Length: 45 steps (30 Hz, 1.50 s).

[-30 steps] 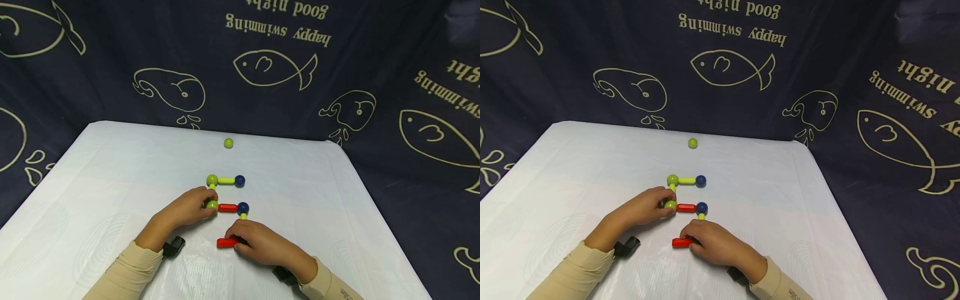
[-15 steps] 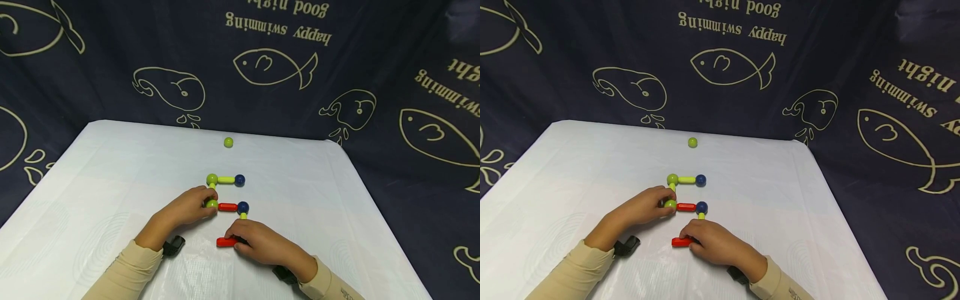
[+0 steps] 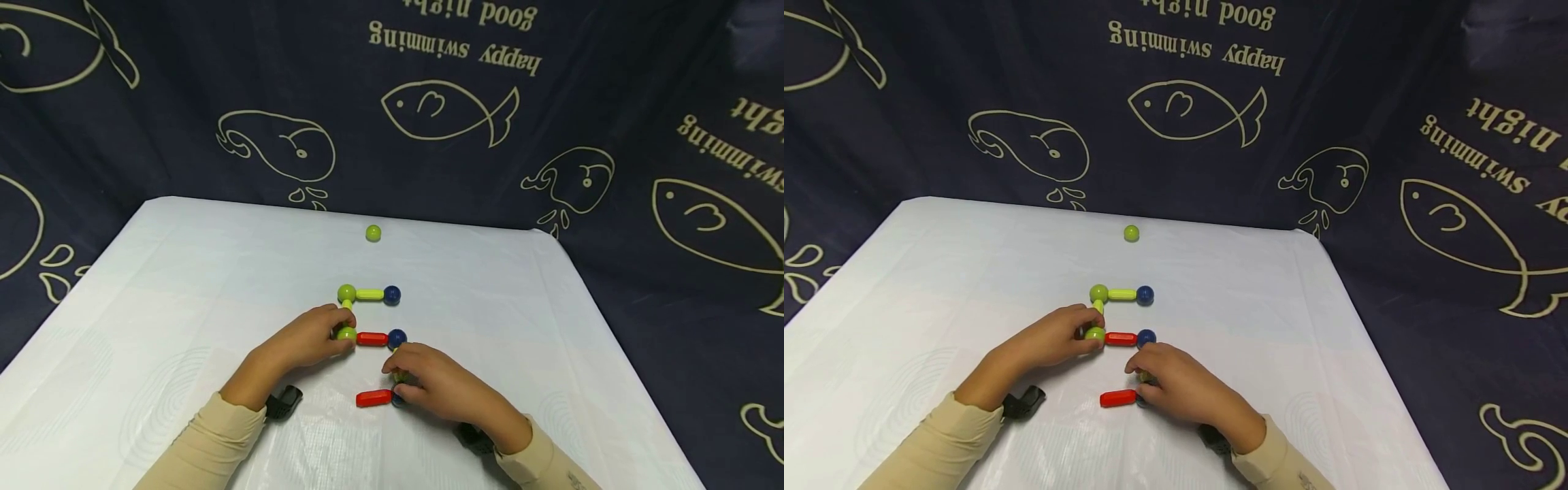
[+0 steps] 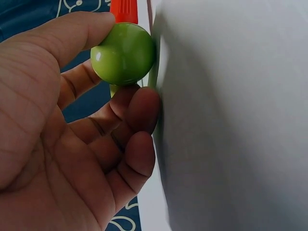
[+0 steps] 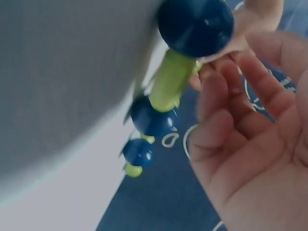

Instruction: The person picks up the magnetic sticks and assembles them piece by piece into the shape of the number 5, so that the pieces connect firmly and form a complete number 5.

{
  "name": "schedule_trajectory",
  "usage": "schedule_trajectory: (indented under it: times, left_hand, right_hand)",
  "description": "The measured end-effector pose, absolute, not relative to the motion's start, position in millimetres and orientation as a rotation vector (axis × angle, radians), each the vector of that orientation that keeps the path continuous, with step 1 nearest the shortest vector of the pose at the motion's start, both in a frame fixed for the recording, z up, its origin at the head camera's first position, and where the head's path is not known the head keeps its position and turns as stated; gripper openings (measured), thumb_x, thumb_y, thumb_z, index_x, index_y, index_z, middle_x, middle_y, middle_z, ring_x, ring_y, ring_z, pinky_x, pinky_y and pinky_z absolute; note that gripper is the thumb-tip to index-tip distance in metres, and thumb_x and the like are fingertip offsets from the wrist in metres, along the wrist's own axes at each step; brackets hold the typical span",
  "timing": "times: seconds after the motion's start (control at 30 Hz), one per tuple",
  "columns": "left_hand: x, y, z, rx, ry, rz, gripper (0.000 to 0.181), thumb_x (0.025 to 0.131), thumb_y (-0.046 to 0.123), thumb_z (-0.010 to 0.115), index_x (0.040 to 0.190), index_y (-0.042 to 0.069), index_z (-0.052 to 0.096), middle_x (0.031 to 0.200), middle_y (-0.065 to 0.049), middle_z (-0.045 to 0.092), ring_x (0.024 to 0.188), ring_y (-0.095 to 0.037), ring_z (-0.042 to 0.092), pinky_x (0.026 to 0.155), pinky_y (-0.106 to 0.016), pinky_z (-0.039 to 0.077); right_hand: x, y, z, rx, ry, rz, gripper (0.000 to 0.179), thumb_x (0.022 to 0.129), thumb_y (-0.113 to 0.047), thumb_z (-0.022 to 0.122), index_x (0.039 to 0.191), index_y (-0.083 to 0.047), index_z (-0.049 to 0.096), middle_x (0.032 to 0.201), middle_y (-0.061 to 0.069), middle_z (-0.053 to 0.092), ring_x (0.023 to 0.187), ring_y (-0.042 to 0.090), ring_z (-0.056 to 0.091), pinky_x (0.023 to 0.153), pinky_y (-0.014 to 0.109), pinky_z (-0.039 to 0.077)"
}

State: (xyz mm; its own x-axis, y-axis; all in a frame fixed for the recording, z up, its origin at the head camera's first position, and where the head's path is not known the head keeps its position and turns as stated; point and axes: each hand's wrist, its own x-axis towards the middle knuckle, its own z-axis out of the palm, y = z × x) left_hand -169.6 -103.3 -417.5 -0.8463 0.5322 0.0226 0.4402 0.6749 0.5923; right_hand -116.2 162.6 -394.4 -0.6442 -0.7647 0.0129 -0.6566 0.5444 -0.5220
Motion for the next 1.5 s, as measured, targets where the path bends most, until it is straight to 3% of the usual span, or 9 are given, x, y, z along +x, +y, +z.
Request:
schedule_trajectory:
  times: [0.17, 0.4, 1.5]
  left_hand:
    - [-169.3, -103.8, -417.7, 0.793, 2.735, 0.907, 0.019, 0.089, 0.021, 0.074, 0.104, 0.015, 0.064, 0.090, 0.001, 0.056, 0.083, -0.017, 0.052, 0.080, -0.037, 0.047]
    - [-169.1, -104.2, -418.0, 0.817, 2.737, 0.911, 0.019, 0.089, 0.021, 0.074, 0.104, 0.014, 0.064, 0.091, 0.001, 0.056, 0.084, -0.018, 0.053, 0.080, -0.037, 0.046]
    - [-170.9, -104.5, -416.7, 0.835, 2.724, 0.894, 0.018, 0.089, 0.021, 0.075, 0.103, 0.016, 0.065, 0.091, 0.002, 0.057, 0.084, -0.017, 0.053, 0.079, -0.036, 0.046]
  right_hand:
    - [-116.7, 165.3, -392.0, -1.170, 2.500, -0.648, 0.020, 0.090, -0.015, 0.074, 0.108, -0.020, 0.067, 0.103, -0.012, 0.056, 0.090, 0.005, 0.054, 0.081, 0.021, 0.046]
    - [-114.1, 164.2, -395.1, -1.215, 2.489, -0.606, 0.020, 0.089, -0.011, 0.073, 0.107, -0.019, 0.067, 0.102, -0.010, 0.051, 0.082, 0.002, 0.052, 0.074, 0.017, 0.045]
    - [-118.7, 165.5, -400.8, -1.200, 2.462, -0.614, 0.019, 0.092, -0.013, 0.070, 0.107, -0.021, 0.063, 0.102, -0.010, 0.048, 0.081, 0.005, 0.051, 0.072, 0.017, 0.043]
